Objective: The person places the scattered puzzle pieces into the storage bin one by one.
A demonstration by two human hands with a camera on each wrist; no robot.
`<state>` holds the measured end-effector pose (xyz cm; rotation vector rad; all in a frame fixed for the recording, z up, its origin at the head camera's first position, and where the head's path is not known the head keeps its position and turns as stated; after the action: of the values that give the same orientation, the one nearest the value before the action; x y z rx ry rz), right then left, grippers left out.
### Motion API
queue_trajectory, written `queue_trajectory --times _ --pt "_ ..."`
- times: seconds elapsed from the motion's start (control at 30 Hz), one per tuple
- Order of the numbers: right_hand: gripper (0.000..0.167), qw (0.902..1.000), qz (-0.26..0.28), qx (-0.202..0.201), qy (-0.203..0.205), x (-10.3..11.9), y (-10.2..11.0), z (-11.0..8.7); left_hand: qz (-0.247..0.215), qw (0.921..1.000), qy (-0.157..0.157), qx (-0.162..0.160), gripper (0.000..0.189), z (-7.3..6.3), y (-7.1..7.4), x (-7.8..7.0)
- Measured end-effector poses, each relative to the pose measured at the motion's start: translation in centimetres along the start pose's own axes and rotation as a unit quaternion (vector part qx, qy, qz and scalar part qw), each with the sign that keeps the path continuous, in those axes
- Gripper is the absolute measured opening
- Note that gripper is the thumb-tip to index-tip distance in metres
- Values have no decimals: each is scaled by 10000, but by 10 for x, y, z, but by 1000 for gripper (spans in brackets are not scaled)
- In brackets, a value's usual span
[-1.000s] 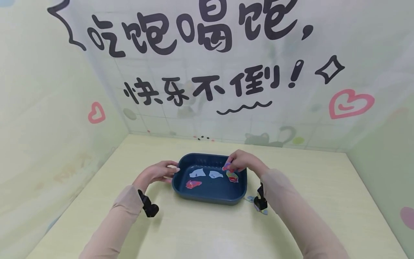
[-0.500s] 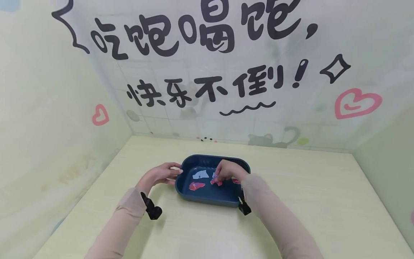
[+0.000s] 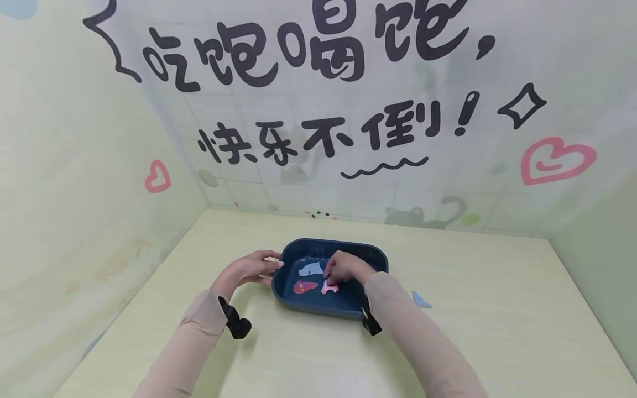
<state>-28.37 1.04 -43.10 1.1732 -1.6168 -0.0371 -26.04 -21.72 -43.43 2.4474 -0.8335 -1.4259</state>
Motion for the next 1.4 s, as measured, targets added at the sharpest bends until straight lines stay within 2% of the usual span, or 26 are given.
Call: queue_trajectory --times 0.23,0.47,0.63,1.03,1.4 --pt "26 9982 368 -351 308 -3 20 -10 17 9999 -125 49 44 0 2 -5" --pt "26 9945 236 -779 656 -14 44 -26 -43 9999 -142 28 43 1 4 -3" --pt "25 9915 290 -1023 756 -23 61 -42 8 9998 -170 66 44 2 4 -3" --pt "32 9856 714 -1461 471 -56 92 -76 195 9995 -213 86 44 2 7 -5" --pt "37 9892 693 -1287 77 -92 93 -97 105 9999 -81 111 47 -1 0 -4"
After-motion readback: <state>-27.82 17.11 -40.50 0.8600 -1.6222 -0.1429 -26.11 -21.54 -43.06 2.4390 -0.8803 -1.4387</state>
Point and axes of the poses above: each hand's wrist, its own z-axis towards the middle knuckle, its own y-axis out of the back of the hand, x = y × z, the point moved 3 cm from there along z, towards the middle knuckle, and after that the axes turned 7 degrees about z, right-handed, at the moved point
